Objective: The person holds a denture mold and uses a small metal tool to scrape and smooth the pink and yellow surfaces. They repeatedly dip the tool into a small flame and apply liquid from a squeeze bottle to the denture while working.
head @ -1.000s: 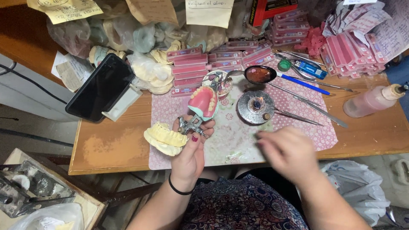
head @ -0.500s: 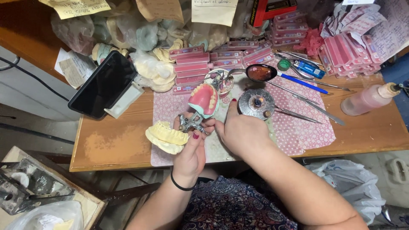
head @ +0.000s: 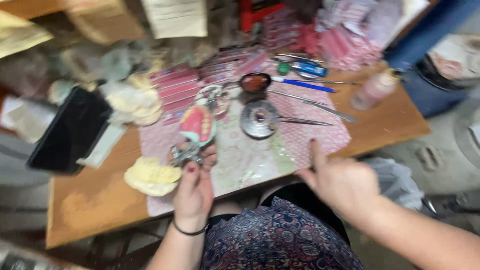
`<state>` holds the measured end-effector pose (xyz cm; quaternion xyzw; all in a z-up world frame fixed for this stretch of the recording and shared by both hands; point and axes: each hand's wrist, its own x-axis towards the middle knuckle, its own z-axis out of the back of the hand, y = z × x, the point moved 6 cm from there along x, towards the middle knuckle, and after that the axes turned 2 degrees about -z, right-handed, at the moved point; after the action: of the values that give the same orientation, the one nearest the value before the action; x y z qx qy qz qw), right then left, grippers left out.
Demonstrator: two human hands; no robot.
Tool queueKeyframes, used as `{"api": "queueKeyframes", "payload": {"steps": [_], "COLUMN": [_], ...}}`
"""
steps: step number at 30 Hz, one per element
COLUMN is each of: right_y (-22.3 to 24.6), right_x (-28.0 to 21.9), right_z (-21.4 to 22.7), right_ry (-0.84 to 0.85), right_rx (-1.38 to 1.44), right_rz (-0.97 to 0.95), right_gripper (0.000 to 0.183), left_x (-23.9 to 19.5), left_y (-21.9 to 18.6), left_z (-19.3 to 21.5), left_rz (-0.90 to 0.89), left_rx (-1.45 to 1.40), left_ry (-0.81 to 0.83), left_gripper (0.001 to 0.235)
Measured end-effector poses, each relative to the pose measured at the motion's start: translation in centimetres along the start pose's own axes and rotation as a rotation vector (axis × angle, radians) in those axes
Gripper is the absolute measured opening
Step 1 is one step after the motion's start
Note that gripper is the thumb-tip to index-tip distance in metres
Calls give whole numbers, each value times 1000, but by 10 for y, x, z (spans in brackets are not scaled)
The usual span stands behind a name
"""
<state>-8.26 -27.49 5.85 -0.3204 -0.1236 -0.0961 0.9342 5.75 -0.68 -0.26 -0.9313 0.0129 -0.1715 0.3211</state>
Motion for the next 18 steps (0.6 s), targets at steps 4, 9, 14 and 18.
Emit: {"api": "queueKeyframes", "payload": {"steps": [4,9,14,18], "right_y": [-93,-188,-223,-225], "right_x": [-26,-82,-96,-78], "right_z": [-48,-117,-176,-163], "right_ry": [121,751,585,323], "right_rx": [-256,106,328,536], "right_rz": [-204,-583,-685,-690], "right_gripper": [87,46,24,42], "left_x": [0,-4,-1,3], "left_y": [-2,2,-3,-11], "left_z": [-9,2,-17,-45], "left_rz": [58,92,95,106], "left_rx": [-7,112,143,147], "left_ry": [-14,-70,-90,-45], "left_gripper": [47,46,57,50]}}
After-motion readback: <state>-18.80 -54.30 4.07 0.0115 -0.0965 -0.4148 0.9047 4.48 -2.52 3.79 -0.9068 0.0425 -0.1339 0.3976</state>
